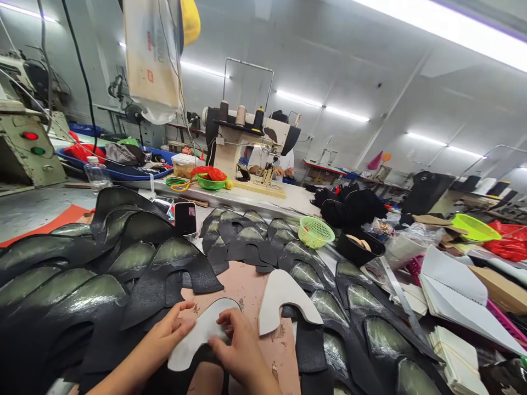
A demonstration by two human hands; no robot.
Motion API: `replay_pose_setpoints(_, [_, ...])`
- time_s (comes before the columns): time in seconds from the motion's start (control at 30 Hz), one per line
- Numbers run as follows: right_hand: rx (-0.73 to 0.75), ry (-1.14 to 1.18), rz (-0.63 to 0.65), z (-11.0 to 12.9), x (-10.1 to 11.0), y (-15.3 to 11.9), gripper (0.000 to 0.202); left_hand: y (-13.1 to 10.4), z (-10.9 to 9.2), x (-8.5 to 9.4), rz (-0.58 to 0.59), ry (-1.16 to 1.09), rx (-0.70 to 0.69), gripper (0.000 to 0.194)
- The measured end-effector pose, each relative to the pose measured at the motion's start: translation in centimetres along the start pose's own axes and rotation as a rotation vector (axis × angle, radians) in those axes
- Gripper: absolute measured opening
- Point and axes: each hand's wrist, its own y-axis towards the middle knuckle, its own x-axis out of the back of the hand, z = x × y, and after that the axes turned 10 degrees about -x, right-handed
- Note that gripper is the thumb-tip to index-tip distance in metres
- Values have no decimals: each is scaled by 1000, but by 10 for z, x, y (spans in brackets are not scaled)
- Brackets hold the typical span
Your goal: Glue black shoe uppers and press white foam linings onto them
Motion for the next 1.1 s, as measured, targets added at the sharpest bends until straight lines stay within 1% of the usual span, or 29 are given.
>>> replay_pose_setpoints(0.07, [107,-218,-41,-4,-6,0,30,5,1,-5,21,-19,-10,51])
replay_pose_setpoints(0.13, [205,-416,-128,-9,-13,1,28,11,2,-11,11,-127,4,51])
replay_pose_setpoints(0.2, [334,-597,-267,-17,-21,5,19,14,1,-16,19,-276,18,53])
replay_pose_setpoints(0.27, [480,-745,-425,-25,-29,11,17,15,0,-18,3,-347,-17,52])
replay_pose_setpoints(0.33, [581,-823,-539,-31,-33,17,23,12,-2,-17,-40,-320,-102,40])
replay_pose_setpoints(0.37, [597,-833,-567,-32,-34,19,25,8,-2,-17,-56,-262,-149,31])
replay_pose_setpoints(0.4, [594,-824,-572,-33,-35,20,25,5,-2,-16,-46,-176,-197,22])
replay_pose_setpoints(0.43, [573,-799,-562,-33,-34,20,24,1,-1,-16,-12,-68,-251,14])
replay_pose_setpoints(0.47, [543,-761,-546,-32,-33,19,22,-2,0,-17,37,50,-315,10])
replay_pose_setpoints(0.53, [474,-655,-492,-28,-29,16,18,-7,4,-20,129,277,-454,20])
replay_pose_setpoints(0.6, [360,-515,-420,-23,-23,13,16,-9,11,-25,165,438,-570,34])
replay_pose_setpoints(0.67, [188,-329,-373,-18,-15,11,13,-10,18,-28,174,559,-619,43])
replay_pose_setpoints(0.7, [96,-224,-370,-17,-10,10,11,-9,21,-29,177,609,-625,45])
replay_pose_setpoints(0.73, [17,-118,-384,-15,-6,9,11,-9,22,-29,183,651,-629,47])
replay_pose_setpoints(0.8, [-85,71,-426,-14,3,6,12,-9,21,-28,204,719,-633,49])
replay_pose_setpoints(0.9, [-174,284,-462,-17,10,1,18,-9,7,-27,248,818,-606,44])
replay_pose_setpoints(0.97, [-204,365,-434,-20,11,0,21,-6,-5,-30,287,922,-563,37])
replay_pose_setpoints(1.0, [-201,373,-393,-21,10,1,22,-3,-11,-32,302,975,-558,34])
replay_pose_setpoints(1.03, [-183,359,-336,-23,9,3,22,1,-14,-35,320,1017,-585,31])
replay_pose_setpoints(1.1, [-123,289,-210,-27,8,7,27,8,-17,-42,348,1031,-729,27])
